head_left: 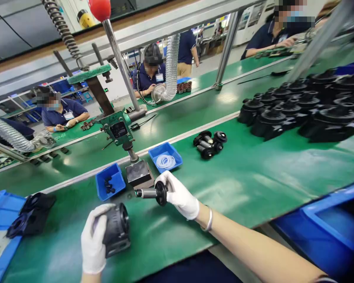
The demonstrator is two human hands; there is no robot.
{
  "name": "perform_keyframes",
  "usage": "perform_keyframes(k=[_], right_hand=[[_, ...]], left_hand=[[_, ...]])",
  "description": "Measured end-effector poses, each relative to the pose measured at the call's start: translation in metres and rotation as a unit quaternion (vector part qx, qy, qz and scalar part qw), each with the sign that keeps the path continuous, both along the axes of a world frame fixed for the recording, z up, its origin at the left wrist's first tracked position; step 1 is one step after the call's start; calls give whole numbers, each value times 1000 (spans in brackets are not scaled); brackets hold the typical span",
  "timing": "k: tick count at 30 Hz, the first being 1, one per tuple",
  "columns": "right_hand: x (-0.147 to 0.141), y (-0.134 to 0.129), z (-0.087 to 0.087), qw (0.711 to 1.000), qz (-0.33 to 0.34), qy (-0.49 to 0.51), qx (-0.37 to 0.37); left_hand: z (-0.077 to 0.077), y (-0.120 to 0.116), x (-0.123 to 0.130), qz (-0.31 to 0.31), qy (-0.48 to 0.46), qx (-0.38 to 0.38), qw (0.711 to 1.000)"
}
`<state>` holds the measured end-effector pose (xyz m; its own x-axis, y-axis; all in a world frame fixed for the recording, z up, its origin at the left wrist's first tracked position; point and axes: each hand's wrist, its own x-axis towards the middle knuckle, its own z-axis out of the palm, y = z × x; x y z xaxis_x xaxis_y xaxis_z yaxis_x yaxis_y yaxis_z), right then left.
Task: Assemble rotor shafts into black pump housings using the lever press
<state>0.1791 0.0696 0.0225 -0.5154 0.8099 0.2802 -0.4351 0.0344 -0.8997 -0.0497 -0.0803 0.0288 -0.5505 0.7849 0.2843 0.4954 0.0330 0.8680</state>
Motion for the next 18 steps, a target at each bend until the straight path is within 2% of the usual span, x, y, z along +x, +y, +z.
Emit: perform_keyframes(k=[2,4,7,11,15,18], right_hand=[[2,-8,2,1000,-5,-13,19],[4,-16,1,999,-9,-31,33],[6,-29,-4,997,-14,-67,47],[11,-39,-3,987,-32,-134,82],[14,-43,11,963,-44,-219,150],[10,-47,20,944,-39,-259,200]], left_hand=[[-6,6,16,21,-141,95,985],[-10,12,31,13,-249,141,958],[-13,19,46,6,-307,161,938],[-8,19,49,-32,-260,173,950],[-2,13,46,-113,-97,186,971],[-2,10,48,-190,6,160,969]])
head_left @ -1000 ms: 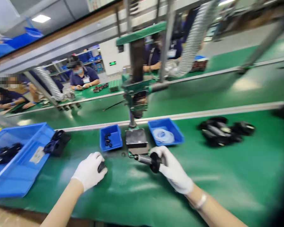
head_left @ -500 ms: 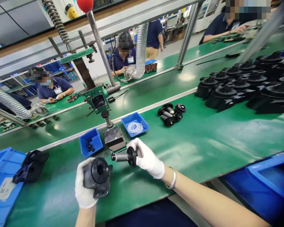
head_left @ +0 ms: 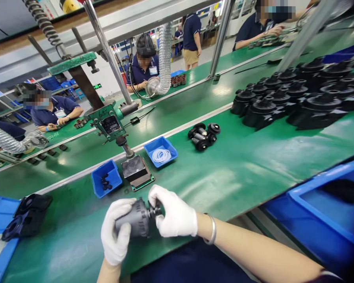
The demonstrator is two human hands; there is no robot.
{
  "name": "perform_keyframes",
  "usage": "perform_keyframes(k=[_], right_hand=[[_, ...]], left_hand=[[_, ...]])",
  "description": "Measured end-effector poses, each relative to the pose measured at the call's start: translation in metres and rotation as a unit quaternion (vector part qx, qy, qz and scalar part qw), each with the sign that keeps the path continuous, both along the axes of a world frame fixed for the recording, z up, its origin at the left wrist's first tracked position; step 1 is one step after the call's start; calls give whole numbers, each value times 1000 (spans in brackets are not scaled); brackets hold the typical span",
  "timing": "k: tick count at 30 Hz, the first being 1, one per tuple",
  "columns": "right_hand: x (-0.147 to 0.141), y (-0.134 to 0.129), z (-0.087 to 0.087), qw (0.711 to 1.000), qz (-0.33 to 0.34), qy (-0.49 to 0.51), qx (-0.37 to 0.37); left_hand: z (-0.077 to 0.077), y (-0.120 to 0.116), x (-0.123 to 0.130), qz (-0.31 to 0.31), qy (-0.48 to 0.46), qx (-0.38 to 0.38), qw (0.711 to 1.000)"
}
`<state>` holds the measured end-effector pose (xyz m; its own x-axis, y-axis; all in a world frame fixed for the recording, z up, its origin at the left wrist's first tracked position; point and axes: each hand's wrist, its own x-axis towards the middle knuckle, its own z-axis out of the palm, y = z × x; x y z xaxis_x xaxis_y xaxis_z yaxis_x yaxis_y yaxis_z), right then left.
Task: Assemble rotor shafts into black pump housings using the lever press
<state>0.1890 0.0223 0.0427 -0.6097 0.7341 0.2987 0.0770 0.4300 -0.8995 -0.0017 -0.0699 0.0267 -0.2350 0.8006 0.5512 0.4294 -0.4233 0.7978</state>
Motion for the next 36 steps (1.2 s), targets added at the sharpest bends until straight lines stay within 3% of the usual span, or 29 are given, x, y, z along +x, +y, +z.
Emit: perform_keyframes(k=[12,16,19,22,26,28,30,33,34,36], right_hand=[[-10,-8,3,995,-9,-7,94],[-10,-5,13,992,1,-40,119],[-13,-7,28,984,-17,-92,152],[-16,-9,32,965,-43,-178,186],[-15,-5,8,946,-3,-251,205],[-12,1,-8,950,2,-234,208],[-7,6,-21,966,1,-178,189],[-4,13,-34,991,44,-85,95],[-3,15,-36,994,61,-75,57],[-3,19,-38,993,73,-87,-7]], left_hand=[[-2,2,9,4,7,19,1000],[-1,8,12,14,-25,24,999],[-7,23,20,24,-139,-80,987],[-24,44,31,29,-211,-200,956],[-44,61,28,55,-227,-234,944],[-46,54,20,63,-239,-236,940],[-47,39,16,17,-246,-223,943],[-52,16,22,-117,-183,-214,952],[-55,12,26,-135,-147,-217,956],[-61,8,36,-110,-85,-222,965]])
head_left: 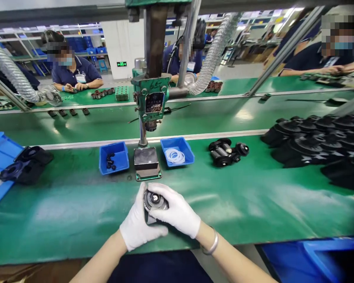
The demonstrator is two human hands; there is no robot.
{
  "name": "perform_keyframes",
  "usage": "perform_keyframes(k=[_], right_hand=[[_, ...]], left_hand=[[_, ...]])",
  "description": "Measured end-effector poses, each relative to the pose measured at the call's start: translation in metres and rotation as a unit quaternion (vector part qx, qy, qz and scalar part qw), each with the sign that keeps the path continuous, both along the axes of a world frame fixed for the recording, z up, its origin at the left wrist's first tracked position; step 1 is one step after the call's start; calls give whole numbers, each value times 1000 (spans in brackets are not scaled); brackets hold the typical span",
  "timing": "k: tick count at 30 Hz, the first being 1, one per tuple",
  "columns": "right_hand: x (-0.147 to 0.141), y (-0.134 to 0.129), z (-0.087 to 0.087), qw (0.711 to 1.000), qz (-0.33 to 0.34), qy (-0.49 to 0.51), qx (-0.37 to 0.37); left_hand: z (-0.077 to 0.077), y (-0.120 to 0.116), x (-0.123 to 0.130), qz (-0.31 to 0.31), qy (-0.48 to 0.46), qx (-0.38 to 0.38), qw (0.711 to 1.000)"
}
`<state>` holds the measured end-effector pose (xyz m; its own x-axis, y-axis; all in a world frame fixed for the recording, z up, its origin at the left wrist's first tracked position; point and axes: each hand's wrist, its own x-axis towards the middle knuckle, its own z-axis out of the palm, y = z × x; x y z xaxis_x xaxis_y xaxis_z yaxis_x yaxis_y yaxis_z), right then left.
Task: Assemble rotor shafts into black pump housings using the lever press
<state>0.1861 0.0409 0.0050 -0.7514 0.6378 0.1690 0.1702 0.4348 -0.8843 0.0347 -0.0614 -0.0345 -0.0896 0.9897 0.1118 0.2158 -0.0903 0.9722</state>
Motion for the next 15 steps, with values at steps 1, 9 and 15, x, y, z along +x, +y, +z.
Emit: perform_keyframes(k=[1,9,15], right_hand=[[0,3,0,1000,2,-14,-20],[-7,38,15,986,131,-102,33],[8,20,11,993,38,-66,95]], left_hand=[[-3,1,4,18,25,7,999],[-3,8,10,33,47,40,998],[2,9,17,37,24,23,999]])
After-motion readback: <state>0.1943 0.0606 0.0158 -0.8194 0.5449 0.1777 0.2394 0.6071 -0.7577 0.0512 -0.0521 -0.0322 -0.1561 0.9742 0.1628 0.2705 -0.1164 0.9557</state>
